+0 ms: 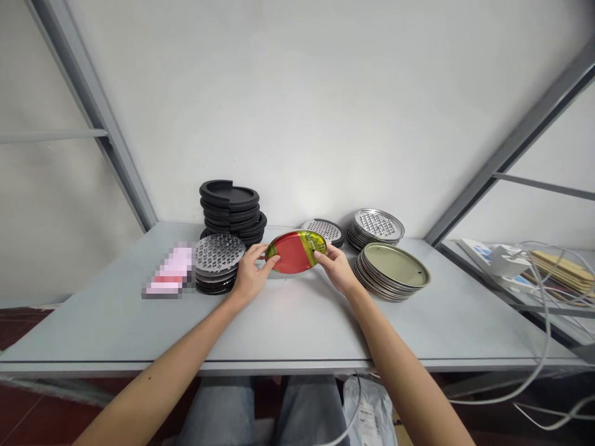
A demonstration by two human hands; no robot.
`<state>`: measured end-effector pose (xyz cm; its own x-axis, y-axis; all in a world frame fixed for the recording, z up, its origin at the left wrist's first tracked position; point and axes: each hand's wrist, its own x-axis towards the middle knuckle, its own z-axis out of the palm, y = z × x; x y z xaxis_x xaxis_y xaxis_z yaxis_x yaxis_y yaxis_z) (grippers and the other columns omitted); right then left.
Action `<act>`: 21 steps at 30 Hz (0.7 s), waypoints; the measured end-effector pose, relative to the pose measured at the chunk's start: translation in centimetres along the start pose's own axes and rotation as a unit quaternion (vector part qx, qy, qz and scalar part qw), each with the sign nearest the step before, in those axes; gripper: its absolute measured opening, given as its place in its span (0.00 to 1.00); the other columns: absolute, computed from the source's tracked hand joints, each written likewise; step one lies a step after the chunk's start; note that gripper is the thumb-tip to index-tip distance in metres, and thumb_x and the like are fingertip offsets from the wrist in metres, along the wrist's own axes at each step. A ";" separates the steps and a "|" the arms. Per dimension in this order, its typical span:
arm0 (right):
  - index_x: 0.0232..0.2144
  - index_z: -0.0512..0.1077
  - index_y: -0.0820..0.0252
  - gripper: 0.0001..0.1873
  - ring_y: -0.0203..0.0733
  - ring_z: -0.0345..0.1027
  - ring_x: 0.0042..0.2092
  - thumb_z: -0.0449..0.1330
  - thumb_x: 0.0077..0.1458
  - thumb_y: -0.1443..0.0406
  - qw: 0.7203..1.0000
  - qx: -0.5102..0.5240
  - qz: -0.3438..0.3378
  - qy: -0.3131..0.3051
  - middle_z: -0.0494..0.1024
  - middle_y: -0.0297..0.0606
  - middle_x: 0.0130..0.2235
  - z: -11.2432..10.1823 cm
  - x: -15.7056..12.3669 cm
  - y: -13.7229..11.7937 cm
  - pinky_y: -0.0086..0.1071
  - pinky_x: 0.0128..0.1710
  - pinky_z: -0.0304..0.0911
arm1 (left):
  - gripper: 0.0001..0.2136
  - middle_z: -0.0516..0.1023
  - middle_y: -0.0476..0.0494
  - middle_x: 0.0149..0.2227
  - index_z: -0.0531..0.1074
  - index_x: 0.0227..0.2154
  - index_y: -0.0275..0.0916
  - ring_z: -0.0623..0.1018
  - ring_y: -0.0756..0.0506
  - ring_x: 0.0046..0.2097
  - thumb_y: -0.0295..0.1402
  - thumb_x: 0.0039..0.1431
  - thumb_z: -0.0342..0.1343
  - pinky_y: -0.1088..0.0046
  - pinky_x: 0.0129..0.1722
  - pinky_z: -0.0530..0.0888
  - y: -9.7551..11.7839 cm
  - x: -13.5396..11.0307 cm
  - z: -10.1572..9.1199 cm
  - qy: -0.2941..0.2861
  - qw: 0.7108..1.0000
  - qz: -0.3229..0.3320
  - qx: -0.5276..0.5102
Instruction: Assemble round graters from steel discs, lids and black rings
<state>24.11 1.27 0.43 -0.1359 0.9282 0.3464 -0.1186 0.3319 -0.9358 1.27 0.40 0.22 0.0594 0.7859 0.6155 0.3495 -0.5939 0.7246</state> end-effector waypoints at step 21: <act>0.41 0.75 0.55 0.17 0.43 0.70 0.46 0.64 0.49 0.56 0.995 0.087 0.018 0.037 0.78 0.37 0.45 0.0 0.2 -0.2 0.37 0.49 0.64 | 0.13 0.78 0.44 0.35 0.74 0.36 0.33 0.77 0.44 0.38 0.40 0.58 0.55 0.68 0.41 0.73 -0.1 -0.4 1.0 -0.118 0.978 -0.088 -0.150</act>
<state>24.14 1.37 0.67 -0.0707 0.9509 0.3014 -0.2842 0.2705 -0.9198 2.18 0.28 -0.43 0.2486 0.8774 0.4103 0.0863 -0.4420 0.8929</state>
